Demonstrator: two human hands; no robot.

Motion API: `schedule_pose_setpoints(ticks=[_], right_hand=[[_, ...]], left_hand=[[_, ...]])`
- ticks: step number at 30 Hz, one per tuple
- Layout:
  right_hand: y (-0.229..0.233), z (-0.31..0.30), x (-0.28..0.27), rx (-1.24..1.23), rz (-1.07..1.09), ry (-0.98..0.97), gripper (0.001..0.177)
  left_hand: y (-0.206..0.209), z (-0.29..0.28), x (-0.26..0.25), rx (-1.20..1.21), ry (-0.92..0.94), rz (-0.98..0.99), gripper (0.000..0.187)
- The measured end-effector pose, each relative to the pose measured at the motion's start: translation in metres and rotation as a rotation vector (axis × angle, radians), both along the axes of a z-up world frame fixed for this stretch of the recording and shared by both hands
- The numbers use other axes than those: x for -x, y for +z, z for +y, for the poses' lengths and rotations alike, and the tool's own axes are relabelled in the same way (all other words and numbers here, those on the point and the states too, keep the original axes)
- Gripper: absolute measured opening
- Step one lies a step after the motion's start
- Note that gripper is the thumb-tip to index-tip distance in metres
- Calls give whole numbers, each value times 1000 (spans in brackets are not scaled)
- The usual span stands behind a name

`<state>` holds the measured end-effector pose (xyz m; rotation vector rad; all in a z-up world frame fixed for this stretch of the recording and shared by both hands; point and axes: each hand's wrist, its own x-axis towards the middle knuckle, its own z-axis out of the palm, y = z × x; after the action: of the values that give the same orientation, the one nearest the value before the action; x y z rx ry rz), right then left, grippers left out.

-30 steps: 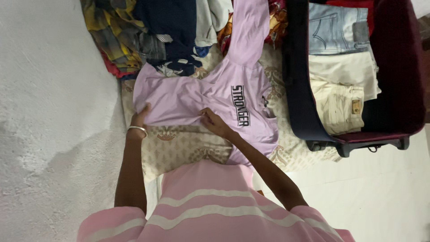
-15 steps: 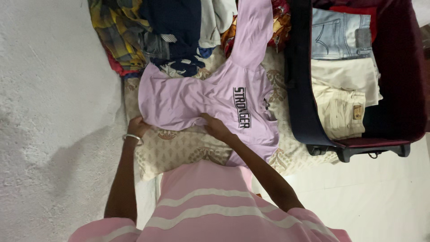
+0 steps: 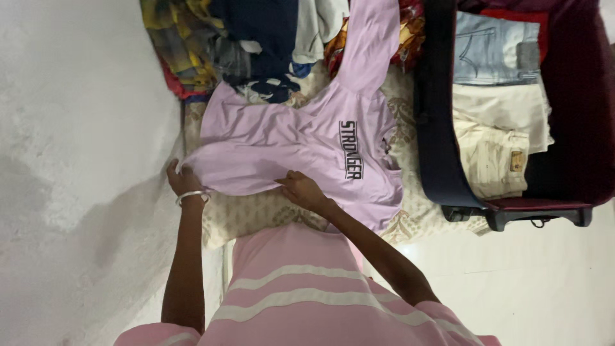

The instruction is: The person folds a light purple hoodie on a bed. They smooth the garment, fold the sleeves inward, and then fold the body of the hoodie into a compact rectangle.

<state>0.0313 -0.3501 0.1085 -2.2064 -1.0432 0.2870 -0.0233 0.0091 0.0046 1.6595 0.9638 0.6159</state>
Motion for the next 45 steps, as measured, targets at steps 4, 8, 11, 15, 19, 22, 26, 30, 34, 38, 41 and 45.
schedule_pose_setpoints(ticks=[4,8,11,15,19,22,26,30,34,38,41,45], right_hand=[[5,4,22,25,55,43,41],[3,1,34,8,57,79,42],[-21,-4,41,46,92,50,39],[-79,1,53,-138,-79,154,58],[-106,-2,57,-94,657,0,68],[-115,-10,44,-38,886,45,65],[-116,-16,35,-31,877,134,53],[-109,-19,15,-116,1188,33,51],[-121,-30,-18,-315,1109,-130,44],[-130,-50,-60,-558,1206,-223,43],[-134,-48,-92,-671,1298,-442,34],[-128,-53,-125,-600,1130,-673,35]], left_hand=[[10,-3,27,-295,-36,42,49],[36,-23,48,-386,-58,99,52],[55,-33,57,-296,-145,415,56],[56,-35,70,-306,-290,743,59],[30,-32,82,-570,-283,581,62],[25,-33,61,-509,-211,713,64],[29,-42,22,-792,-279,491,52],[14,-39,-43,-869,-355,228,38],[-16,-22,-124,-751,-471,14,22],[-29,-14,-194,-581,-506,84,24],[-28,-14,-232,-557,-425,224,55],[-28,-22,-239,-436,-409,451,78]])
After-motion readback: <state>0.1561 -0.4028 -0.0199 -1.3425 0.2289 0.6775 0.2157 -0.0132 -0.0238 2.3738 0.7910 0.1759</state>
